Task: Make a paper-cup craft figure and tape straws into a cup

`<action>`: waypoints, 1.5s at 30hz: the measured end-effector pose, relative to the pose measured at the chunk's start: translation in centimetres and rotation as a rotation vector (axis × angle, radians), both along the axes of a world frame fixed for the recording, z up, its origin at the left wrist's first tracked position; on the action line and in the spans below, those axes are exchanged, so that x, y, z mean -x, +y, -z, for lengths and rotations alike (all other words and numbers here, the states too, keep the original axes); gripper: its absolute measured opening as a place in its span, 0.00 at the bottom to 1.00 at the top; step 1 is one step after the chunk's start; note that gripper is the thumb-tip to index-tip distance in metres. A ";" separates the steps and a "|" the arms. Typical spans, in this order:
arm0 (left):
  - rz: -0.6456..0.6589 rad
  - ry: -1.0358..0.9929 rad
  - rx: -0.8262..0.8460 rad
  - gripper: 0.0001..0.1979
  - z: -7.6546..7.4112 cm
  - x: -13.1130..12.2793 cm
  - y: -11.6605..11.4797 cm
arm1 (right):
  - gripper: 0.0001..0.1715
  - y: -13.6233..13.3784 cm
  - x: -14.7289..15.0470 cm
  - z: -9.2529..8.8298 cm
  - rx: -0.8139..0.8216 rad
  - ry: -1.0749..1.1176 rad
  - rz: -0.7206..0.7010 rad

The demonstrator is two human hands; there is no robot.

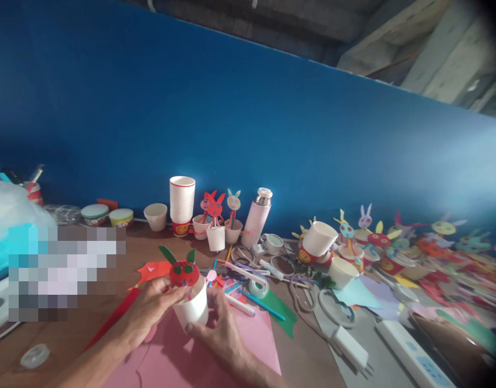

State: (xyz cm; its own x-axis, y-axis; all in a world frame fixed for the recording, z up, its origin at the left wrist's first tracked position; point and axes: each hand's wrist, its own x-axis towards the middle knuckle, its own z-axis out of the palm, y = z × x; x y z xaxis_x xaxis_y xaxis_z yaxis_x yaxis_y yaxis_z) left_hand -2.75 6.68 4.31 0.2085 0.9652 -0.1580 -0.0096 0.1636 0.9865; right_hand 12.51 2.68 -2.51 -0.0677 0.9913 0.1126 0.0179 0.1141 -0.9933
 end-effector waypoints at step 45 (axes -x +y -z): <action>0.125 0.157 -0.080 0.18 -1.0 0.6 0.1 | 0.26 0.1 -0.9 -1.7 -0.101 0.147 -0.085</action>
State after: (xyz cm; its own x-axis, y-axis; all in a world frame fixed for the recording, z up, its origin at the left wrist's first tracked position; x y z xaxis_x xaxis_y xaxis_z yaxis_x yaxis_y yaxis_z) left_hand -3.34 6.77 5.29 0.3060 0.9442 -0.1221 0.1609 0.0751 0.9841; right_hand 13.45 2.81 -0.82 -0.1264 0.9658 0.2265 -0.1408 0.2085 -0.9678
